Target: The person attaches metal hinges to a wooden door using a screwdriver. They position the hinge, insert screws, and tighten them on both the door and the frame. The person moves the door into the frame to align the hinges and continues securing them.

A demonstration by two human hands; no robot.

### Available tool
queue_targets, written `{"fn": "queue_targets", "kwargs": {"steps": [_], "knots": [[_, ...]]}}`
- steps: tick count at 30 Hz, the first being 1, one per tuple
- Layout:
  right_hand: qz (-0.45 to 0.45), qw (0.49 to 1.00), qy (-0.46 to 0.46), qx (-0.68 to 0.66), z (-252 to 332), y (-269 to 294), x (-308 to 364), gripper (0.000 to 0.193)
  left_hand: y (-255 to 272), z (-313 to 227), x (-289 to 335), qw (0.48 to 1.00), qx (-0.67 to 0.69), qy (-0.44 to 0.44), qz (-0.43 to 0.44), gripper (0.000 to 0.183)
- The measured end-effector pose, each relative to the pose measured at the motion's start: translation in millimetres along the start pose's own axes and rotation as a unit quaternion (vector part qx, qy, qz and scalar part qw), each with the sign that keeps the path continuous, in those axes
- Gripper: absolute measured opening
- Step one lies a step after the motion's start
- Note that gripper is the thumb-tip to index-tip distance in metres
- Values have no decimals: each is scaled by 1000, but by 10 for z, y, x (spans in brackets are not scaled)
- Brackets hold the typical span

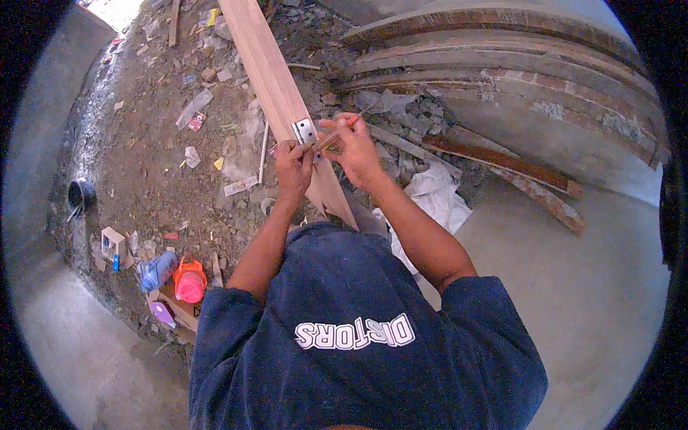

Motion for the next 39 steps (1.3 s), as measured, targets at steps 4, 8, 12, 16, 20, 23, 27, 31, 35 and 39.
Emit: {"fn": "queue_targets", "kwargs": {"steps": [4, 8, 12, 16, 20, 23, 27, 31, 35, 39], "knots": [[115, 938, 76, 318, -10, 24, 23, 13, 7, -14, -9, 1000, 11, 7, 6, 16], [114, 886, 320, 315, 119, -77, 210, 18, 23, -46, -9, 1000, 20, -13, 5, 16], [128, 876, 263, 383, -24, -48, 174, 17, 17, -66, 14, 1000, 0, -21, -10, 14], [87, 906, 300, 286, 73, -88, 174, 14, 17, -76, -29, 999, -7, -38, -20, 12], [119, 869, 279, 392, -44, -19, 183, 19, 6, -14, 17, 1000, 5, -1, 3, 13], [120, 879, 308, 343, -8, -81, 249, 13, 26, 24, 37, 999, -45, -19, 0, 14], [117, 877, 290, 365, -60, -43, 206, 12, -17, 1, 15, 1000, 17, 9, -1, 14], [99, 890, 347, 279, 29, -72, 213, 11, -8, 5, -31, 999, -10, -47, -18, 14], [126, 868, 306, 370, 24, -103, 275, 16, 20, -3, 18, 1000, -8, -5, 5, 13], [121, 881, 307, 339, 8, -110, 363, 21, 52, -20, 13, 1000, -16, -4, 0, 11]]}}
Point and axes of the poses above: each hand's wrist, its own x-axis away from the middle knuckle, its own y-axis out of the back of the hand, z = x × y, the point moved 3 cm from there along -x, towards the middle knuckle, and after that the axes turned 14 degrees about y, right-handed, at the moved point
